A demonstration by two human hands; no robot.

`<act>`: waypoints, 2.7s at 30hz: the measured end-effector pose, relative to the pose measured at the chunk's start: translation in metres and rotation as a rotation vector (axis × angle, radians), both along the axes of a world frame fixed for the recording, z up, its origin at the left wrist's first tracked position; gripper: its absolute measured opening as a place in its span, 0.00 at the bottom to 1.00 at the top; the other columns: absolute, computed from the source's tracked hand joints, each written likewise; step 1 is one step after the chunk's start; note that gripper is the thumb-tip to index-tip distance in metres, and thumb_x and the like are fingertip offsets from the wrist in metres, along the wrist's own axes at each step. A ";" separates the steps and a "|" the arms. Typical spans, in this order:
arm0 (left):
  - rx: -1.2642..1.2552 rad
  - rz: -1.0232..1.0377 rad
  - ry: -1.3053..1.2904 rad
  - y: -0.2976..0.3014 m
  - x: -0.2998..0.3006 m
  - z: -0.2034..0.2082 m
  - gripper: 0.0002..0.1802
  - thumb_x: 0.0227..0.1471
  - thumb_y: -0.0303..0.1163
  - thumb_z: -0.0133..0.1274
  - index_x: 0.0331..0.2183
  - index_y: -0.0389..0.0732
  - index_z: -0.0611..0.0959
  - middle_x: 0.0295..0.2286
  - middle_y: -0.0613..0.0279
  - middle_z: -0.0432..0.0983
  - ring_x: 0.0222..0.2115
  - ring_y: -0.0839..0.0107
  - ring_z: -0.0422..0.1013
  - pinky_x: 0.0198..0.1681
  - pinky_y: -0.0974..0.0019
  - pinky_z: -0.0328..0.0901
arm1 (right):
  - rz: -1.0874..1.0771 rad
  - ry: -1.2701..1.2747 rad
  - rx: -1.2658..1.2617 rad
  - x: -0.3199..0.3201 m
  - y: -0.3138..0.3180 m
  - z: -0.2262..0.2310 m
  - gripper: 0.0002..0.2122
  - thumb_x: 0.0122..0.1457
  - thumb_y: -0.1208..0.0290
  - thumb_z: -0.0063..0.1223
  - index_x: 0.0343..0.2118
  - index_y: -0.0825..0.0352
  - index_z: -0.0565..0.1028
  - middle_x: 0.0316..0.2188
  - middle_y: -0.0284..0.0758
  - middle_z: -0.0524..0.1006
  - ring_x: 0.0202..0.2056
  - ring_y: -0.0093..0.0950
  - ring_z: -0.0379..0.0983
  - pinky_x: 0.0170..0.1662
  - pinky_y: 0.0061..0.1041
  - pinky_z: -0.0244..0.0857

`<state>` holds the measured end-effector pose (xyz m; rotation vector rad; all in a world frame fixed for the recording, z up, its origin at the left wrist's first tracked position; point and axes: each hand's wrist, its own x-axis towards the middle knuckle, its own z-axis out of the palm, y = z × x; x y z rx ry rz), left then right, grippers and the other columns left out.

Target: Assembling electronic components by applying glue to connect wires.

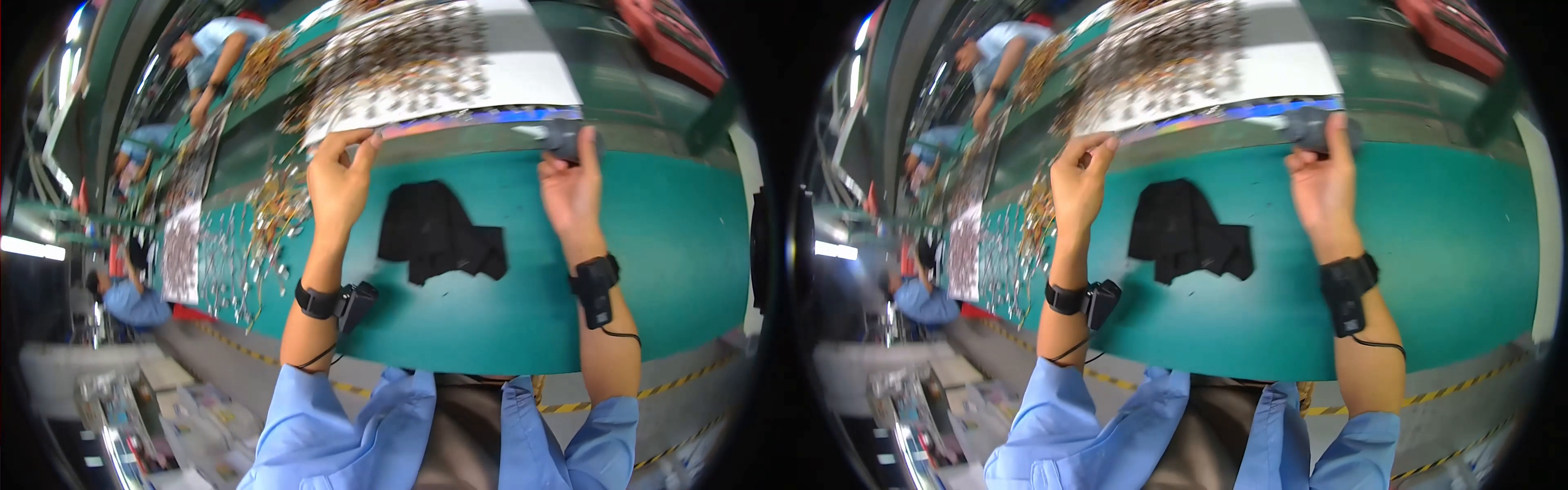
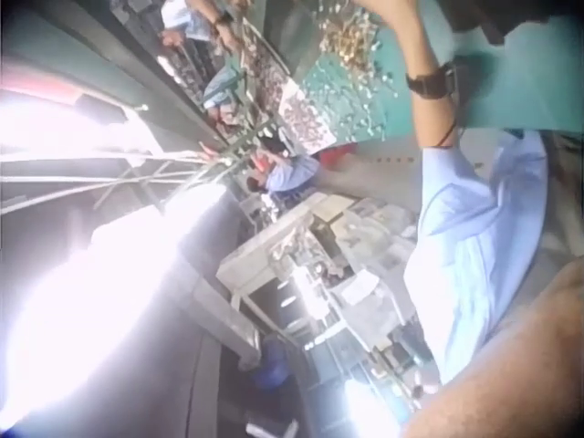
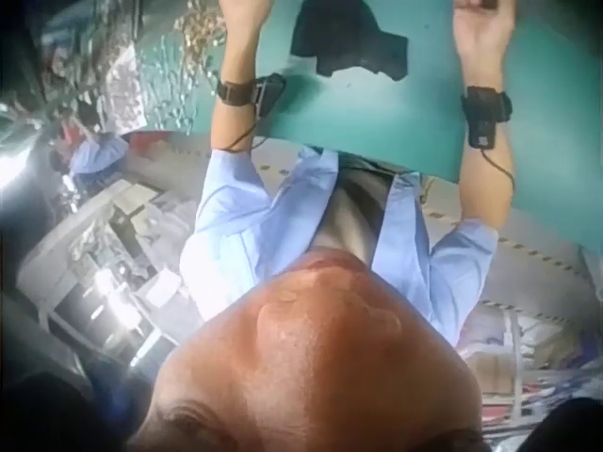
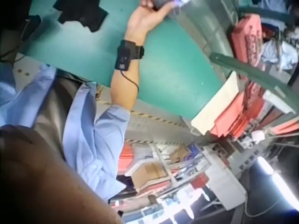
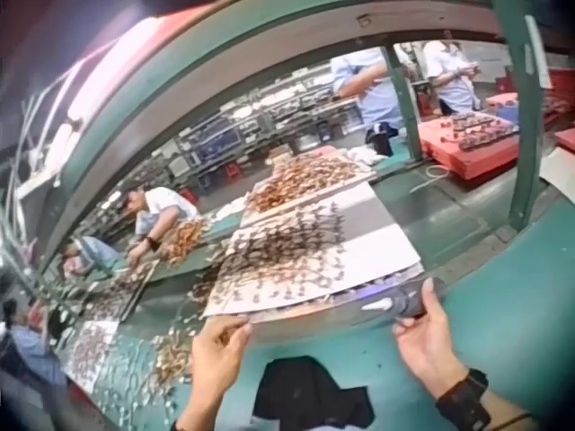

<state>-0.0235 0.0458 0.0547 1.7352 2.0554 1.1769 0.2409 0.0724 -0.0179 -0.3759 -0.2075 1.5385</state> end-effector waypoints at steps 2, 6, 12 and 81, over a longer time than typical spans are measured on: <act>0.095 0.005 -0.027 -0.058 -0.027 -0.009 0.09 0.41 0.31 0.55 0.27 0.37 0.80 0.25 0.62 0.72 0.24 0.74 0.66 0.27 0.75 0.59 | 0.032 -0.029 0.040 0.002 -0.008 0.003 0.12 0.53 0.61 0.50 0.31 0.65 0.67 0.25 0.30 0.68 0.18 0.19 0.56 0.21 0.16 0.52; 0.199 0.202 -0.056 -0.161 -0.083 -0.030 0.07 0.44 0.28 0.54 0.28 0.35 0.79 0.27 0.61 0.71 0.25 0.74 0.65 0.27 0.76 0.59 | 0.104 -0.016 0.119 0.001 -0.009 0.001 0.13 0.54 0.63 0.49 0.33 0.69 0.66 0.26 0.33 0.67 0.21 0.21 0.55 0.23 0.16 0.52; 0.260 0.538 -0.105 -0.235 -0.123 -0.055 0.08 0.45 0.29 0.53 0.27 0.33 0.79 0.28 0.62 0.71 0.26 0.78 0.64 0.29 0.77 0.58 | 0.151 -0.001 0.187 0.019 -0.014 -0.007 0.14 0.55 0.65 0.48 0.36 0.73 0.65 0.30 0.37 0.67 0.24 0.22 0.54 0.26 0.18 0.52; -0.003 -0.216 0.181 -0.108 -0.006 -0.055 0.21 0.35 0.19 0.52 0.37 0.36 0.69 0.39 0.42 0.61 0.38 0.45 0.62 0.38 0.55 0.63 | 0.040 -0.048 0.097 0.023 -0.034 0.006 0.05 0.55 0.69 0.47 0.29 0.64 0.69 0.23 0.29 0.68 0.20 0.19 0.56 0.23 0.17 0.52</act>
